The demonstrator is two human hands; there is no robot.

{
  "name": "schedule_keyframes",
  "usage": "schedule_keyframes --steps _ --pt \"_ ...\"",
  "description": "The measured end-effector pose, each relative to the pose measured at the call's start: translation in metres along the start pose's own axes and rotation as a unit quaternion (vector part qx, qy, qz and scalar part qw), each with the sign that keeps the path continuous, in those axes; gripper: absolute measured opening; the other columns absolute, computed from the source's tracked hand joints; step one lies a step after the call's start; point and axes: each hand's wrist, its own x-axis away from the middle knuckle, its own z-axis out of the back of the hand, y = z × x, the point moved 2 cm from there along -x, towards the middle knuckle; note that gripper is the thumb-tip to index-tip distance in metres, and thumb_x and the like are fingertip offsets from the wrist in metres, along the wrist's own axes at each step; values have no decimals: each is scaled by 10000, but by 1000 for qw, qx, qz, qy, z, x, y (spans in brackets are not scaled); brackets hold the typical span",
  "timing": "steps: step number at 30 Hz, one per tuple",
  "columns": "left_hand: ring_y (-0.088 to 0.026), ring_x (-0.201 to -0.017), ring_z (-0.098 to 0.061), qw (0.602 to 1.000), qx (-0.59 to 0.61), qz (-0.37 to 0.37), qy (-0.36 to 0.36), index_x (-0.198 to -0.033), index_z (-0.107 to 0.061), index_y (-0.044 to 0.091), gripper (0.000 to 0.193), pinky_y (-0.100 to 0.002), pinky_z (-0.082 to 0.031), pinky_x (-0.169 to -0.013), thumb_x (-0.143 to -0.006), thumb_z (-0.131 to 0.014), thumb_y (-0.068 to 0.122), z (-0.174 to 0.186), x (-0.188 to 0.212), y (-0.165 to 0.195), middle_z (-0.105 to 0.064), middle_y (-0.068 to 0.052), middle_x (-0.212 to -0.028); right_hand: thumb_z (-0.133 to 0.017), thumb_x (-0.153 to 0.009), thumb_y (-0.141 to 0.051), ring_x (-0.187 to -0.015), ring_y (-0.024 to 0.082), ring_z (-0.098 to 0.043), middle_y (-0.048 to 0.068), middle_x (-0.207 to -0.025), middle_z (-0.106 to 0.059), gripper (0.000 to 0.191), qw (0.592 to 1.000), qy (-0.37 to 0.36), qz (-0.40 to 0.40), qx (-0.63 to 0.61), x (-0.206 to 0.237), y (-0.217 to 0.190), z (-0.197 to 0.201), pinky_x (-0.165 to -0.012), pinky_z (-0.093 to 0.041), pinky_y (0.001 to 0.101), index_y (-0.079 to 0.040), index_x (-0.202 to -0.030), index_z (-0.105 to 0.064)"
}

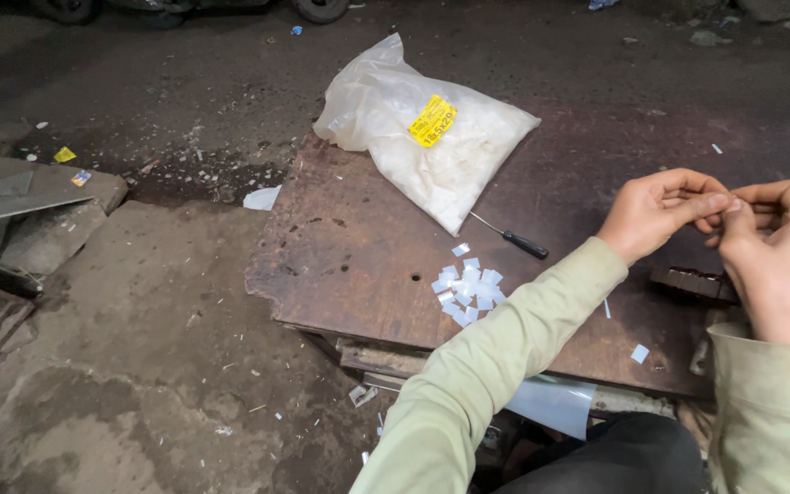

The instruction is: The person inserts small white rectangular pieces into slots on a circular stator-like component with copper windings. They repeatedly pick up pieces from the table and place them into the component, occasionally adjusting the component's position.

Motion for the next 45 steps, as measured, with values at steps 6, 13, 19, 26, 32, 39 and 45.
schedule_keyframes --steps 6,13,19,26,32,39,45 --pt "-147 -875 -676 1000 1 -8 16 -1115 -682 -110 255 -298 -575 -795 -1012 -737 116 -3 0 -3 -726 -125 -995 -628 -1104 58 -786 128 -684 158 -922 -696 90 998 8 23 50 2 -7 2 -747 -560 252 136 -1071 -598" --pt "-137 -870 -667 999 -24 -17 46 -1123 -679 -106 234 -290 -568 -786 -1022 -717 101 -4 3 -7 -722 -119 -991 -613 -1108 66 -810 118 -687 147 -943 -692 70 1000 2 20 3 1 -4 2 -767 -564 245 129 -1093 -588" --pt "-122 -809 -657 997 -31 -38 56 -1129 -673 -83 186 -285 -551 -740 -1062 -676 90 -11 7 -2 -711 -98 -953 -619 -1101 63 -847 106 -683 147 -995 -686 71 1000 10 15 -3 2 -5 -1 -790 -569 242 129 -1107 -594" --pt "-111 -866 -681 990 -48 -32 126 -1145 -671 -30 152 -276 -614 -718 -1048 -654 86 -16 14 26 -696 -56 -1000 -628 -1046 34 -947 112 -690 105 -1074 -711 121 996 27 8 -84 2 -19 -17 -833 -564 236 69 -1162 -636" --pt "-147 -795 -716 999 -5 -18 40 -1087 -711 -53 168 -288 -598 -686 -975 -714 72 -9 5 43 -760 -120 -975 -632 -1018 4 -829 137 -720 105 -950 -726 80 984 49 -40 -167 0 -25 -5 -762 -598 262 53 -1080 -647" --pt "-150 -844 -715 1000 2 -9 15 -1081 -711 -59 132 -278 -578 -747 -973 -721 16 -23 10 55 -750 -117 -983 -661 -1022 -64 -853 138 -713 98 -958 -724 130 969 -15 -84 -232 -2 -25 20 -770 -592 267 53 -1079 -666" --pt "-155 -842 -717 1000 -13 15 0 -1080 -707 -61 128 -283 -588 -750 -973 -720 8 -31 18 53 -743 -124 -959 -644 -1047 -62 -823 96 -636 49 -919 -667 87 976 -42 -59 -203 0 -9 27 -724 -539 248 21 -1048 -617"
